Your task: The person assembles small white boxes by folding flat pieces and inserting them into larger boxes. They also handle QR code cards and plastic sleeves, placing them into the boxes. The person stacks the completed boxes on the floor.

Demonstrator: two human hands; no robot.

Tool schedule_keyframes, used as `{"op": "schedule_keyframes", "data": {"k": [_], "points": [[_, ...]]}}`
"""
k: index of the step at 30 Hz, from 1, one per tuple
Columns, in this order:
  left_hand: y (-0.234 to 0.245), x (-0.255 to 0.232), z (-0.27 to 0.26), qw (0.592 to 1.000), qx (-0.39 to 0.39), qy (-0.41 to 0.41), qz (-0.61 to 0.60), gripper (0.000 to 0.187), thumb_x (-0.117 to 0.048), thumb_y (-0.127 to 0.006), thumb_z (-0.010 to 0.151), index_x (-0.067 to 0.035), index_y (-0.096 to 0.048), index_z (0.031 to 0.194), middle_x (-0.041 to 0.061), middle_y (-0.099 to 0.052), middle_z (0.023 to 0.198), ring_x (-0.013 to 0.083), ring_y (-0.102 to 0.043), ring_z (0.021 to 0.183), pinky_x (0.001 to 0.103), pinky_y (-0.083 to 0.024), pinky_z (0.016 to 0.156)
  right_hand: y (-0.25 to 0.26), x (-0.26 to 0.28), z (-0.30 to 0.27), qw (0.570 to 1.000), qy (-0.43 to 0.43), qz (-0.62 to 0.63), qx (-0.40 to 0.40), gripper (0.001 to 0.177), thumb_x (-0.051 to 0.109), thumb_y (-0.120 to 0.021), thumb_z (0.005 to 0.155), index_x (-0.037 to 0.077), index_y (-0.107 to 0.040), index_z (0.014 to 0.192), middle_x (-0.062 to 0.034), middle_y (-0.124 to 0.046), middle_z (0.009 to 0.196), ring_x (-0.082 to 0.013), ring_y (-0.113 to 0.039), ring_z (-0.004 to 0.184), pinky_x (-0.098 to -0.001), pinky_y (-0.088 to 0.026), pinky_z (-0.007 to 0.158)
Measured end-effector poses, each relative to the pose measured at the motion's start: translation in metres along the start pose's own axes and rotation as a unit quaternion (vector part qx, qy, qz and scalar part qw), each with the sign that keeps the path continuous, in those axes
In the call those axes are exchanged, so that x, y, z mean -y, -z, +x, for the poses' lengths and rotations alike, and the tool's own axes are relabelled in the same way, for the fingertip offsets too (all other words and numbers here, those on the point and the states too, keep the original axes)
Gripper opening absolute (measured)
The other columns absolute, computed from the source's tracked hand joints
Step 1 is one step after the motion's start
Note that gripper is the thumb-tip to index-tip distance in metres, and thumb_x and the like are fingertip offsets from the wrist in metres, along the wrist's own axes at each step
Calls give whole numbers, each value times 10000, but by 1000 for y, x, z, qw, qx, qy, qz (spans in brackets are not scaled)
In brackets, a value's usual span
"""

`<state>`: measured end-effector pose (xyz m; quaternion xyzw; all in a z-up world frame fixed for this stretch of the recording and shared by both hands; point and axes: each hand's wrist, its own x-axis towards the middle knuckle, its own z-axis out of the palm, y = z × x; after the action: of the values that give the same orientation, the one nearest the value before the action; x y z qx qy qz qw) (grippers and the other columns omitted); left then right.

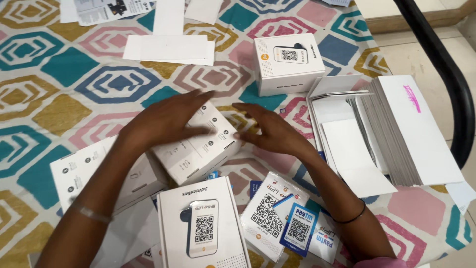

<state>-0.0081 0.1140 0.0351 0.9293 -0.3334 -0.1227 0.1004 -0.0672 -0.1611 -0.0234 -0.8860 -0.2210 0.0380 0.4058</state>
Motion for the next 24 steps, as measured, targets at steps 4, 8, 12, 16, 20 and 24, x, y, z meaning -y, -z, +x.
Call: {"op": "schedule_keyframes", "data": {"k": [4,8,12,16,20,24], "points": [[16,-9,-54,982,126,140,1,1321,-677,-840,685,-242,-60,1660,169,-251,1624,345,-394,1428,445,-384,1139,-10,9,3,992,-8,70,109,746,452,-737,884,98,-497,1496,-150,-725,1295,-294,-728,1134,-408,-573,927],[17,-7,-73,979,149,120,-71,1472,-522,-961,514,-316,-53,1655,106,-182,1674,290,-442,1416,380,-423,1167,-20,4,6,984,-66,15,167,937,412,-790,810,120,-308,1558,-147,-701,1200,-285,-743,972,-392,-578,848],[3,6,-70,991,114,35,-61,1427,-473,-1003,509,-364,-145,1644,144,-31,1714,333,-201,1510,427,-320,1196,-31,-19,6,995,-12,17,100,693,336,-764,875,82,-499,1463,-155,-770,1089,-262,-746,910,-403,-565,802],[-20,21,-61,995,74,33,-61,1312,-355,-988,528,-414,-310,1650,59,-73,1744,295,-185,1558,452,-352,1181,-32,-48,6,992,31,105,64,402,265,-727,990,24,-654,1304,-131,-801,1091,-196,-770,948,-361,-607,810],[-46,26,-46,959,-95,64,-259,779,-376,-682,921,-231,-378,1623,166,-438,1556,320,-498,1402,421,-467,1098,-5,-54,8,964,-73,249,-64,376,249,-599,1031,65,-680,1348,-87,-761,927,-150,-734,785,-297,-629,656],[-59,23,-22,892,-273,113,-342,600,-337,-438,1128,-112,-293,1665,216,-553,1500,299,-602,1346,392,-500,1071,21,-34,1,955,-123,253,-90,507,211,-673,972,98,-594,1460,-71,-722,909,-134,-662,812,-308,-591,611]]}}
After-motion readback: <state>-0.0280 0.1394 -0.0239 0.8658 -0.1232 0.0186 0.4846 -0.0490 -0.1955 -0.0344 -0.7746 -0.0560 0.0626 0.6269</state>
